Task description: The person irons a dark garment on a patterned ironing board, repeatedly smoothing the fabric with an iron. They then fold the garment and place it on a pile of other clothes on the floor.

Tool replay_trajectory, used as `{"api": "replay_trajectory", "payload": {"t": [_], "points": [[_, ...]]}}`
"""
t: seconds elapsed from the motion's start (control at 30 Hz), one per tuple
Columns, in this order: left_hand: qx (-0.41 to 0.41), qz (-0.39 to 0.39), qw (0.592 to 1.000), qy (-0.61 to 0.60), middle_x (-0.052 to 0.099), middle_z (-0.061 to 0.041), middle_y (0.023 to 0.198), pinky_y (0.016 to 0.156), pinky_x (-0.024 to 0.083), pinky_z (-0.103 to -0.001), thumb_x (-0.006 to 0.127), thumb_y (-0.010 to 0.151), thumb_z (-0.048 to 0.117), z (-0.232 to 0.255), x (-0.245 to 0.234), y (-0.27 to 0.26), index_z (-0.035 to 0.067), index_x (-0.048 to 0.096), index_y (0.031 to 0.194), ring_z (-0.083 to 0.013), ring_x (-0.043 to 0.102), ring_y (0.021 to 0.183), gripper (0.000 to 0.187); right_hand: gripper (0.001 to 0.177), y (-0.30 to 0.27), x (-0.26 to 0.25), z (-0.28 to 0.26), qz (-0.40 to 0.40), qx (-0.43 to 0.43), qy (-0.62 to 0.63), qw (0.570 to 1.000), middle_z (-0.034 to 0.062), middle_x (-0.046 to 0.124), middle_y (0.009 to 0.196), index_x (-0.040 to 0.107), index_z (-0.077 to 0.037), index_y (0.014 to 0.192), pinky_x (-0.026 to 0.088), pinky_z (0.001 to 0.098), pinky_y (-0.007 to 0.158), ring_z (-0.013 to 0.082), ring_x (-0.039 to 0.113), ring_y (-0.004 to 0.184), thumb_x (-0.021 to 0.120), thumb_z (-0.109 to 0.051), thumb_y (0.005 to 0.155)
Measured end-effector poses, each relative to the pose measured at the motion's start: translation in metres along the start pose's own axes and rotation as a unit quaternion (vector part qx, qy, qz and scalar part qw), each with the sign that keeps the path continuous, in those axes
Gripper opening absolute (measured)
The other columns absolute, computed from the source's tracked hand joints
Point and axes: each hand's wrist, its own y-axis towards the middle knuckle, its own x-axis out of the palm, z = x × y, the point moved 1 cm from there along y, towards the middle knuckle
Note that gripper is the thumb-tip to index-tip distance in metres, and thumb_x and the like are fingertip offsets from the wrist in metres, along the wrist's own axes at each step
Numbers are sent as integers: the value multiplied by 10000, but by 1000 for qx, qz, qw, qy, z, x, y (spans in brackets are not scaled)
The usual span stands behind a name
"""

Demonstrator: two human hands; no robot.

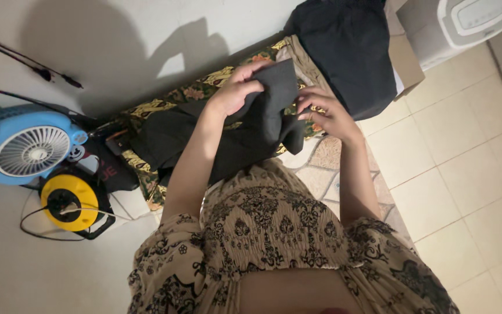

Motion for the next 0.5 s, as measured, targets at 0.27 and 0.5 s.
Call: {"api": "replay_trajectory", "payload": {"t": [0.27,0.5], "points": [[25,7,999,34,624,-52,1395,1125,457,-297,583,841,-73,9,-7,2,39,561,1436,-171,574,1306,606,145,3,6,-3,2,41,-30,999,58,649,1034,670,-23,1008,485,329,935,204,627,1037,761,-11,895],[205,-6,875,439,591,-147,1375,1039,477,-363,602,829,20,18,16,12,69,563,1398,-250,558,1250,573,142,5,2,-11,-18,30,-22,999,56,634,1026,641,-20,1032,495,308,919,181,618,1015,725,16,923]]}}
